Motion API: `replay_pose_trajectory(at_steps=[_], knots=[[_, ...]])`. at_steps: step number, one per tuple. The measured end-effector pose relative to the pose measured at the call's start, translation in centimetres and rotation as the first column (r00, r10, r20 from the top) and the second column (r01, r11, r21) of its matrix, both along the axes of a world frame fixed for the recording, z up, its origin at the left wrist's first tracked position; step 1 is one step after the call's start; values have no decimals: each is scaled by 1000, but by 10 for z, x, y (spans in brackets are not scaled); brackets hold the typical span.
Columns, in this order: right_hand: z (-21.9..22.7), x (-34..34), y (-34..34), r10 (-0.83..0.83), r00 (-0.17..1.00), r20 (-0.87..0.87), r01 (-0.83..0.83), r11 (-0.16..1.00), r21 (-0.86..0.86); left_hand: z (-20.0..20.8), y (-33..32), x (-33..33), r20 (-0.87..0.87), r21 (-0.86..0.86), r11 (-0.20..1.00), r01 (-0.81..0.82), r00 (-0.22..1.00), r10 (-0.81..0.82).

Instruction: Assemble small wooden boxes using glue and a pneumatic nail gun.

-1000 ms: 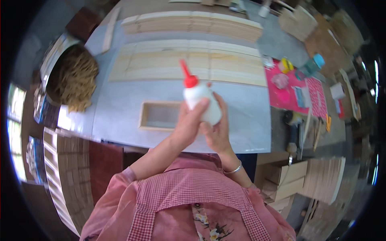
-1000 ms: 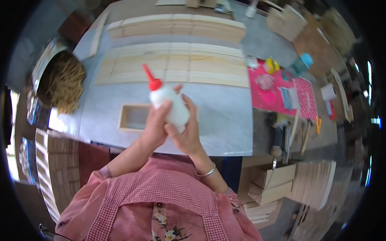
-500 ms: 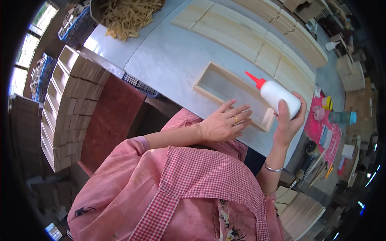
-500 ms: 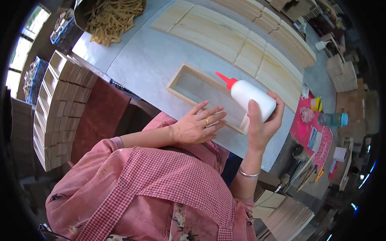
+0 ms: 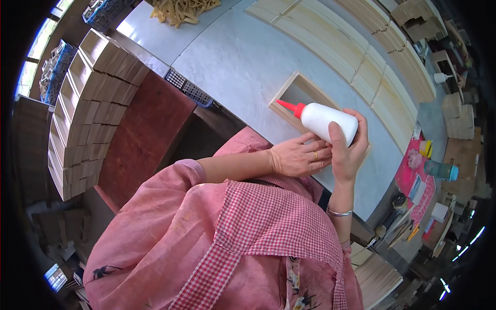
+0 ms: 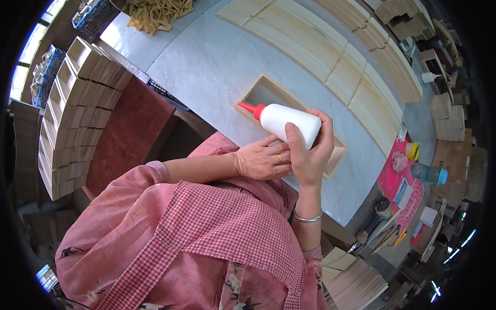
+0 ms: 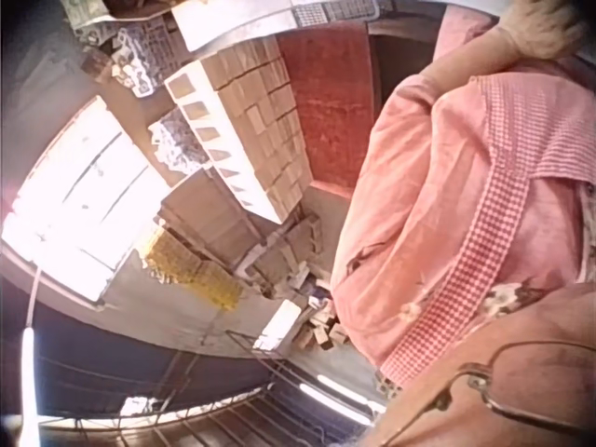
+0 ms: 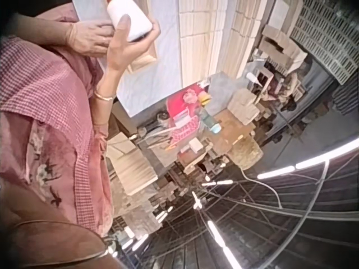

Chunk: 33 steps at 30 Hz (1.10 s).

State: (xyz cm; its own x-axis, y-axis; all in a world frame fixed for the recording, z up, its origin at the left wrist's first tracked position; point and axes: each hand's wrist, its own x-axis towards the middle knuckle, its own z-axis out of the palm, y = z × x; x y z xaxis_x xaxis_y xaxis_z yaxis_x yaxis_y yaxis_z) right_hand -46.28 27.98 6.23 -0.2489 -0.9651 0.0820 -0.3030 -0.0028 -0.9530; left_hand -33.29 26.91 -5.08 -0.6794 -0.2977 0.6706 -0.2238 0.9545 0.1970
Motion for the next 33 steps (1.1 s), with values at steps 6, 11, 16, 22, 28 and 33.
replay_pose_trajectory(at_steps=[6, 11, 16, 22, 28, 33], knots=[[-2, 2, -2, 24, 999, -47, -24, 1000, 9, -1, 2, 0, 2, 27, 1000, 6, 1000, -6], [-2, 3, -5, 14, 998, -60, -14, 1000, -2, 0, 2, 0, -14, 23, 1000, 3, 1000, -3], [-1, 2, -10, -7, 994, -107, 4, 1000, -22, -1, 1, -2, -39, 22, 1000, -1, 999, 2], [-3, 1, -20, -71, 991, -111, 65, 996, -56, 3, 0, -2, -34, 4, 1000, -14, 999, 14], [-13, -4, -37, -126, 986, -107, 112, 985, -130, 7, 0, 1, 32, -27, 999, -40, 999, 41], [-14, -5, -47, -159, 979, -128, 135, 975, -175, 6, 2, 2, 70, -27, 999, -40, 997, 42]])
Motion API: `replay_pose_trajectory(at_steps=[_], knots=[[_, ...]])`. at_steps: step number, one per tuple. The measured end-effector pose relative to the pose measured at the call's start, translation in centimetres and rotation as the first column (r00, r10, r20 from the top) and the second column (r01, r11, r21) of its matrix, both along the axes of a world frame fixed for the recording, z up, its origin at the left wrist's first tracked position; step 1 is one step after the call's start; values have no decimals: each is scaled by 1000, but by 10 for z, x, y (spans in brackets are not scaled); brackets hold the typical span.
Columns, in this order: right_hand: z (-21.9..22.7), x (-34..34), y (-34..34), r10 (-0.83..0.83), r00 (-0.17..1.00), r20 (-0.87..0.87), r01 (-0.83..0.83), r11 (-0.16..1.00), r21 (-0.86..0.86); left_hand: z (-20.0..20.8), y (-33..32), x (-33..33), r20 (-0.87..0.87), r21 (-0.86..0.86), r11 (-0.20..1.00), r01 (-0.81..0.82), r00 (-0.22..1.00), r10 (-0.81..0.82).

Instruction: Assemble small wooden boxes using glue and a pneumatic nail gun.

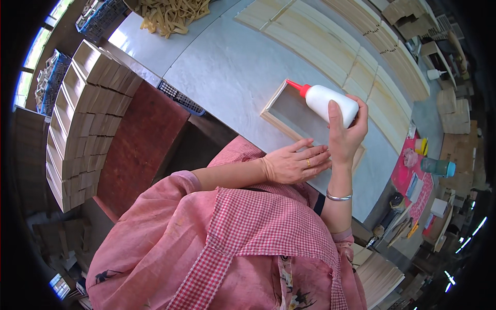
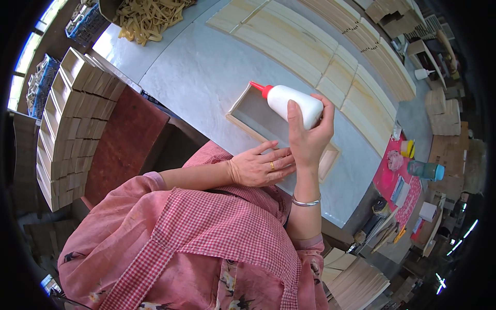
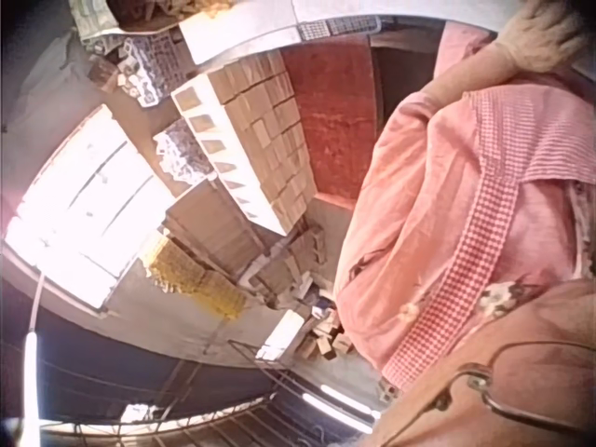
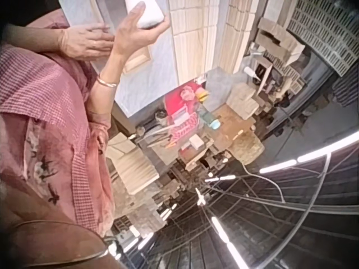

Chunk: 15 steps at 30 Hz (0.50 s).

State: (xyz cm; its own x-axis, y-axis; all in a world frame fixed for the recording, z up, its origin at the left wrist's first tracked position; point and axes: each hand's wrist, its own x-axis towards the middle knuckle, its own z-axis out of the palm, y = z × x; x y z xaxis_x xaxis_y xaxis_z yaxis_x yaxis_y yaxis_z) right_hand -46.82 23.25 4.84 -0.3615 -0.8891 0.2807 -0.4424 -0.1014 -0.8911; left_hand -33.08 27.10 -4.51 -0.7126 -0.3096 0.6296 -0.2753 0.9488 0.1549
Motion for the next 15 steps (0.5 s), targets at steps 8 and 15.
replay_pose_trajectory(at_steps=[8, 15], knots=[[4, -11, 9, -50, 998, -36, 50, 999, 0, -1, 0, -2, -6, -1, 1000, -10, 1000, 10], [9, -35, 35, -144, 989, -41, 146, 988, 43, 2, 0, -3, -2, 18, 1000, -8, 1000, 8]])
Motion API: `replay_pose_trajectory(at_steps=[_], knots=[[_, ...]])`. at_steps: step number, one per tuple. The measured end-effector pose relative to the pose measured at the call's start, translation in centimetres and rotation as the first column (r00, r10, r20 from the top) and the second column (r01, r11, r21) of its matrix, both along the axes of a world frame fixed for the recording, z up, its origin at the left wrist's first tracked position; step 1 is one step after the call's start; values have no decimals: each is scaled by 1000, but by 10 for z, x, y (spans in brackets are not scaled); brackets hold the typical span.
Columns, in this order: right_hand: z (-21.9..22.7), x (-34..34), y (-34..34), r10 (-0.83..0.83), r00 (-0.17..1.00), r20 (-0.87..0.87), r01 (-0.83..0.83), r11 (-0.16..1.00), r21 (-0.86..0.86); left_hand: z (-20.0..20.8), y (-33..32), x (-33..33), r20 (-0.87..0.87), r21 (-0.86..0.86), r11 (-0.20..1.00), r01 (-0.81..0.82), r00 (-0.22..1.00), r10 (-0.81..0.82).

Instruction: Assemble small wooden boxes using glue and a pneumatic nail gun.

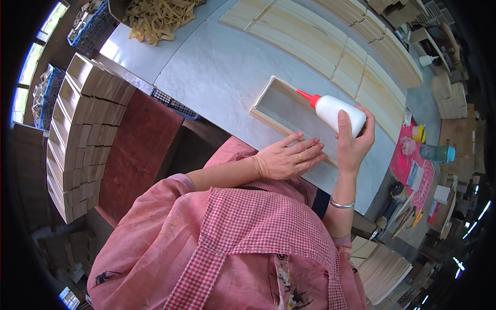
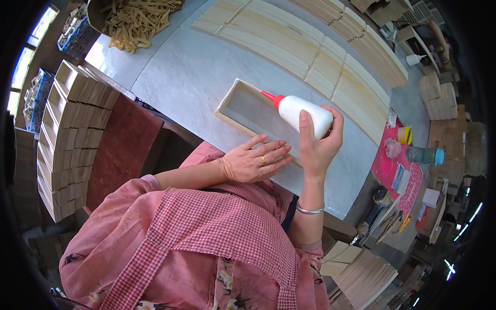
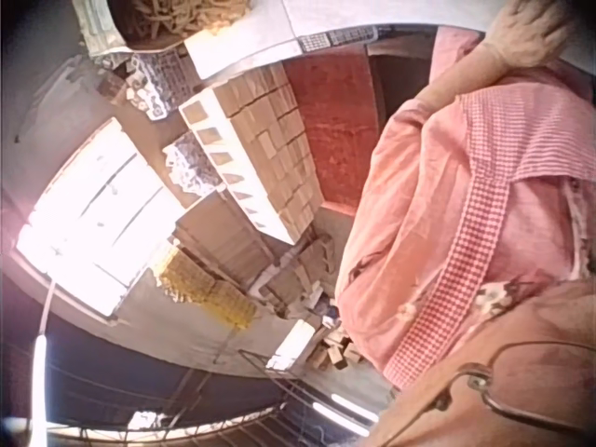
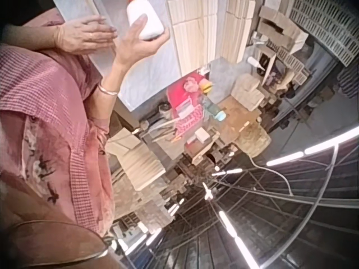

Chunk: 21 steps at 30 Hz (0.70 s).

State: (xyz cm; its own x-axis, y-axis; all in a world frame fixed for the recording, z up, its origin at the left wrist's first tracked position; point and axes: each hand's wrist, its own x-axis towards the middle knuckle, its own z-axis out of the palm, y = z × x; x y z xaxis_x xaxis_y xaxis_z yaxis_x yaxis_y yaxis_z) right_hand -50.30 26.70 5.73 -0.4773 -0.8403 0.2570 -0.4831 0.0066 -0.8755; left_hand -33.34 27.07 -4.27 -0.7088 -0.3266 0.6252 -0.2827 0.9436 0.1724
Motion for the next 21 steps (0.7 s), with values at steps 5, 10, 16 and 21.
replay_pose_trajectory(at_steps=[5, 10, 16, 21], knots=[[2, -19, 19, -65, 998, -8, 65, 998, 11, -3, 1, -1, 1, 21, 1000, -7, 1000, 7], [-4, -42, 38, -132, 988, -83, 130, 991, -27, -1, 3, -3, 16, 20, 999, -26, 1000, 25], [5, -59, 61, -225, 973, -57, 226, 974, 23, 4, 3, -2, 51, -5, 999, -50, 997, 50], [7, -77, 82, -284, 957, -59, 285, 958, 15, 6, 4, -2, 80, 15, 999, -52, 996, 51]])
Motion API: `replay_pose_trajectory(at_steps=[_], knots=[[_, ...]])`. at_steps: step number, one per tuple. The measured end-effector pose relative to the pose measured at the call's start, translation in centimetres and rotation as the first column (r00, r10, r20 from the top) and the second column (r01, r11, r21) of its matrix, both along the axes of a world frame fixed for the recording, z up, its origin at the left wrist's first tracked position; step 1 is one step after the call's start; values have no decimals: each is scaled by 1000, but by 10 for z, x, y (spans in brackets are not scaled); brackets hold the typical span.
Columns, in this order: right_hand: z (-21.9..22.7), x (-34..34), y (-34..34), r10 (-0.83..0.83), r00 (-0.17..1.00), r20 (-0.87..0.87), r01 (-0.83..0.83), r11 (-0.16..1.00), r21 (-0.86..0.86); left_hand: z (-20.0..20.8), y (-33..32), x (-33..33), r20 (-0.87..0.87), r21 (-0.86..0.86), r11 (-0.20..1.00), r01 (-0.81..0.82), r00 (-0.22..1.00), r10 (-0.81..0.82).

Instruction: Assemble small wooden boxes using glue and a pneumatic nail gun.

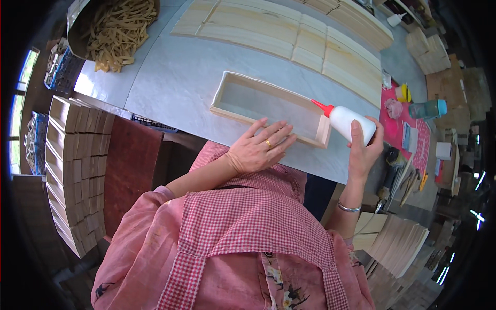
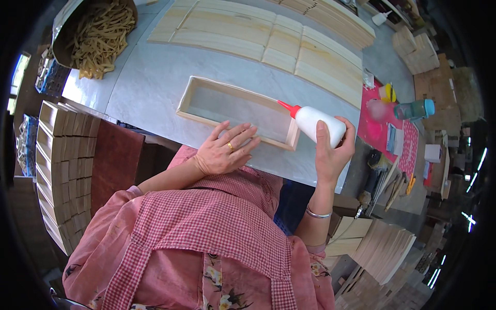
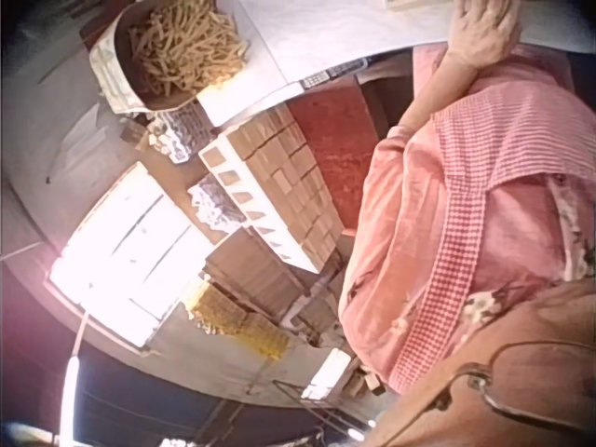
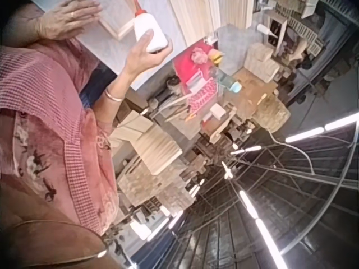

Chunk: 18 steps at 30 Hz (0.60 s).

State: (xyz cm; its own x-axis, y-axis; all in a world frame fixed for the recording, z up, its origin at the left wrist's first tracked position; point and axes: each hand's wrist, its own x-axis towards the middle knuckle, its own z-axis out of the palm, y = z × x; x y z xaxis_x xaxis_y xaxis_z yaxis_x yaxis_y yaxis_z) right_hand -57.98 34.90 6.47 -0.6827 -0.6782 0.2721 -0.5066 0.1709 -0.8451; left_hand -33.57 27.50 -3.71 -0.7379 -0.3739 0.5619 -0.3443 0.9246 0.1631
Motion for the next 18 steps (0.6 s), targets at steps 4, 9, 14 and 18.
replay_pose_trajectory(at_steps=[4, 9, 14, 18], knots=[[-3, -15, 15, -58, 998, -36, 58, 998, 4, 0, 1, 0, 12, -3, 1000, -7, 1000, 7], [3, -21, 28, -129, 992, -4, 129, 992, 16, -1, 1, 0, 23, -15, 1000, -12, 1000, 12], [3, -27, 35, -152, 988, 9, 152, 988, 7, -3, 2, 1, 31, 5, 1000, -7, 1000, 7], [0, -30, 43, -139, 990, -4, 139, 990, -1, -3, 3, 0, 29, 17, 1000, -5, 1000, 5]])
